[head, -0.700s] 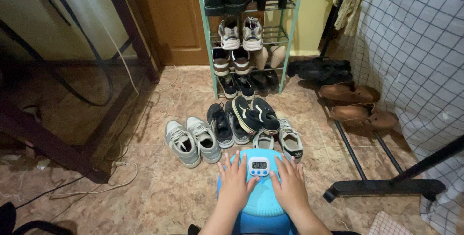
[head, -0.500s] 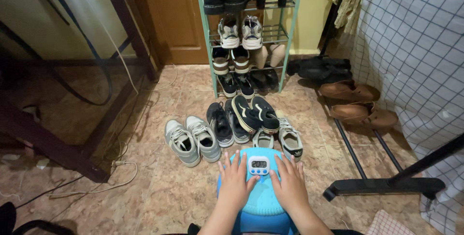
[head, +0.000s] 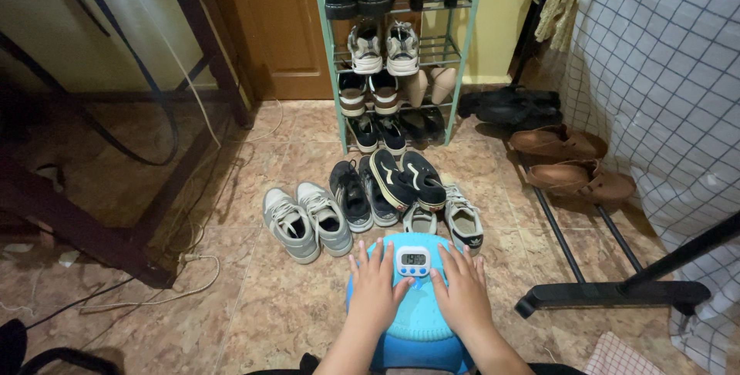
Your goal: The person removes the laces from a black sneaker, then re-laces it by threading the laces through the eyelets and tying a knot. The shoe is held on a blue stool during the process.
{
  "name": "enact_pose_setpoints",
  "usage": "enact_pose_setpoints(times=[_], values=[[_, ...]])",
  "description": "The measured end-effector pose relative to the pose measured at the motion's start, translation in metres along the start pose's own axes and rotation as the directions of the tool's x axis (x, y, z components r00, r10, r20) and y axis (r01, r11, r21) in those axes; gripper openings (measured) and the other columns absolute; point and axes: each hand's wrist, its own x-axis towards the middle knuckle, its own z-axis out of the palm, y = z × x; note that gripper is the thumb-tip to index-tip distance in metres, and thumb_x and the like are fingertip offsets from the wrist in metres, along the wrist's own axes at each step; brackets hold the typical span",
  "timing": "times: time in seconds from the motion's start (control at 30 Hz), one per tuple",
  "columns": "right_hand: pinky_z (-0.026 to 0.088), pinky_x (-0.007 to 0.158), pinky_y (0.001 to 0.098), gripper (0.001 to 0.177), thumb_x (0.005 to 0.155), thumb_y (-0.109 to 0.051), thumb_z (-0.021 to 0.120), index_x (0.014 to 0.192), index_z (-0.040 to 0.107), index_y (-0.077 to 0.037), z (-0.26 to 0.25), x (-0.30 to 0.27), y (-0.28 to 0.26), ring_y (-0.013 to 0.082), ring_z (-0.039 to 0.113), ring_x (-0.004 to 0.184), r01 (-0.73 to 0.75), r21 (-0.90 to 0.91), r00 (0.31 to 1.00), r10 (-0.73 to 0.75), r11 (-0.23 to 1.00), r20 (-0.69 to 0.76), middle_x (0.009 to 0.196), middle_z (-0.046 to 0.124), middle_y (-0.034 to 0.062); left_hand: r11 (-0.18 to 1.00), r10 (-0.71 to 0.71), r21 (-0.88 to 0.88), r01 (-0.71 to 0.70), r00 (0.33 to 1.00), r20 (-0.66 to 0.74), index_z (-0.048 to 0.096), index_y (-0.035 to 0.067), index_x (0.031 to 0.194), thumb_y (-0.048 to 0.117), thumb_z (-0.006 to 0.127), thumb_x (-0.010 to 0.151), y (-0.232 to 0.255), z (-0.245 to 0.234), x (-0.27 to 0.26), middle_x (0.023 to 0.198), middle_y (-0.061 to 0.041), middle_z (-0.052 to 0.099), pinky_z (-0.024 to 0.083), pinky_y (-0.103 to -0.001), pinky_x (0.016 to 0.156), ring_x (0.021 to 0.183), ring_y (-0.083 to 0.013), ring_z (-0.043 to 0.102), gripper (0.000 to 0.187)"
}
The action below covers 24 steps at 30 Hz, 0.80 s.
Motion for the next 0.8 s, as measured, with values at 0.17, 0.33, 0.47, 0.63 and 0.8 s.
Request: enact_pose_setpoints(times=[0.17,0.33,0.47,0.63,0.8], values=[[0.017,0.121,0.0561,0.054,0.095,-0.037,0.056,0.143,0.052,-0.013,-0.001,0.001,-0.001,0.0387,0.033,0.147,-0.008,0.008,1.0,0.008,1.0,0.0,0.152,0.048,0.0127,1.0,0.0,-0.003,0.0,1.0,0.002,0.04,0.001,0.148,0.044,0.073,0.088,-0.001,0.0,0.001,0.154,-0.023,0.037,0.012,-0.068,0.115,0.146,-0.0529,0.018,0.081],[0.013,0.119,0.0599,0.051,0.094,-0.034,0.057,0.14,0.055,-0.012,-0.003,0.0,-0.004,0.0373,0.036,0.144,0.006,0.011,1.0,-0.006,1.0,-0.015,0.148,0.051,0.0121,1.0,0.008,-0.006,-0.008,1.0,0.006,0.04,0.001,0.147,0.043,0.072,0.089,0.001,-0.002,0.0,0.154,-0.023,0.038,0.011,-0.068,0.115,0.146,-0.0521,0.02,0.079],[0.005,0.119,0.0691,0.043,0.092,-0.028,0.06,0.132,0.06,-0.013,-0.006,-0.003,-0.01,0.0304,0.046,0.139,0.065,0.0,0.996,-0.065,0.998,-0.065,0.134,0.063,0.0066,0.997,0.067,-0.038,-0.068,0.997,-0.025,0.041,0.0,0.148,0.037,0.073,0.089,0.001,-0.003,-0.001,0.151,-0.019,0.045,0.013,-0.068,0.115,0.145,-0.0491,0.026,0.077],[0.001,0.119,0.0718,0.04,0.089,-0.024,0.063,0.128,0.063,-0.016,-0.011,-0.007,-0.016,0.0269,0.054,0.13,0.108,-0.011,0.989,-0.108,0.994,-0.101,0.117,0.072,0.0036,0.984,0.053,-0.167,-0.06,0.998,-0.041,0.049,0.003,0.144,0.026,0.071,0.091,0.003,-0.005,0.0,0.131,-0.017,0.061,0.02,-0.065,0.117,0.135,-0.0425,0.047,0.062],[0.001,0.12,0.071,0.047,0.088,-0.025,0.063,0.134,0.059,-0.012,-0.011,-0.013,-0.026,0.0269,0.054,0.131,0.172,0.028,0.981,-0.168,0.985,-0.1,0.117,0.071,0.0056,0.948,-0.022,-0.315,-0.032,0.986,-0.165,0.063,0.002,0.131,0.015,0.067,0.092,0.004,-0.009,0.005,0.115,-0.02,0.07,0.031,-0.06,0.111,0.114,-0.0398,0.064,0.042]])
